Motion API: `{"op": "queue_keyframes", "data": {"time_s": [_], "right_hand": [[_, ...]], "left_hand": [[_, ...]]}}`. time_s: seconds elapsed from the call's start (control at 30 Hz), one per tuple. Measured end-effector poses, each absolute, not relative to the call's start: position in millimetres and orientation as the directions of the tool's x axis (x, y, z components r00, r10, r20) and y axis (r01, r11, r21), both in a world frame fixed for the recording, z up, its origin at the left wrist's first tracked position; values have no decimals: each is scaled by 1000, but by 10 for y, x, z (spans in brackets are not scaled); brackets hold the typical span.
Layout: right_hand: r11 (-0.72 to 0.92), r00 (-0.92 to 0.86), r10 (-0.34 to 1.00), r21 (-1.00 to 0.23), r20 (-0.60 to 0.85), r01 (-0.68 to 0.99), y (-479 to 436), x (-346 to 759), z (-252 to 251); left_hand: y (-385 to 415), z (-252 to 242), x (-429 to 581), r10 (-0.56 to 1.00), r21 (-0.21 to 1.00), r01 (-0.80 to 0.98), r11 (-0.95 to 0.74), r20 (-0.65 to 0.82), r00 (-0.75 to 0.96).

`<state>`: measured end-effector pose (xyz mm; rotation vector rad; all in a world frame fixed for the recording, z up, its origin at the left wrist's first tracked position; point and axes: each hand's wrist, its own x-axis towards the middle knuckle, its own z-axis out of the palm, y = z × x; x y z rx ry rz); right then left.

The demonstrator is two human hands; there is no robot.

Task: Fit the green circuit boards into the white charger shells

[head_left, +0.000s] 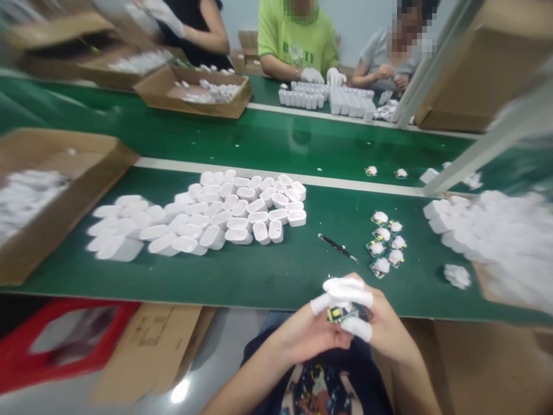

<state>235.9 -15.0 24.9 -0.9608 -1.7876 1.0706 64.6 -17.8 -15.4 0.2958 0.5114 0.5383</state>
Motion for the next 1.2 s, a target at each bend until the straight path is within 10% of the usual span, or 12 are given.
{"op": "queue_keyframes", "data": {"time_s": [0.13, 0.23, 0.37, 0.47, 0.67, 1.2], "right_hand": [[180, -291, 948, -971, 129, 156, -208, 2362, 68], [-116, -9, 993, -990, -115, -79, -258, 2377, -172], [-262, 95, 939, -865, -331, -429, -290, 2461, -392], [-318, 69, 912, -802, -405, -505, -327, 2551, -429], [-291, 146, 899, -811, -413, -507, -358, 2567, -400], [-47, 190, 979, -993, -66, -104, -327, 2359, -435]], "left_hand": [[-170, -318, 531, 702, 713, -284, 641, -396, 592], [39, -348, 168, 946, 944, -126, 305, -286, 150], [470, -408, -269, 954, 864, 504, -2, 153, -258], [702, -481, -382, 911, 545, 834, -89, 384, -154], [543, -480, -452, 893, 454, 872, -185, 448, -44], [78, -621, -560, 969, 808, 548, -215, 110, 219]]}}
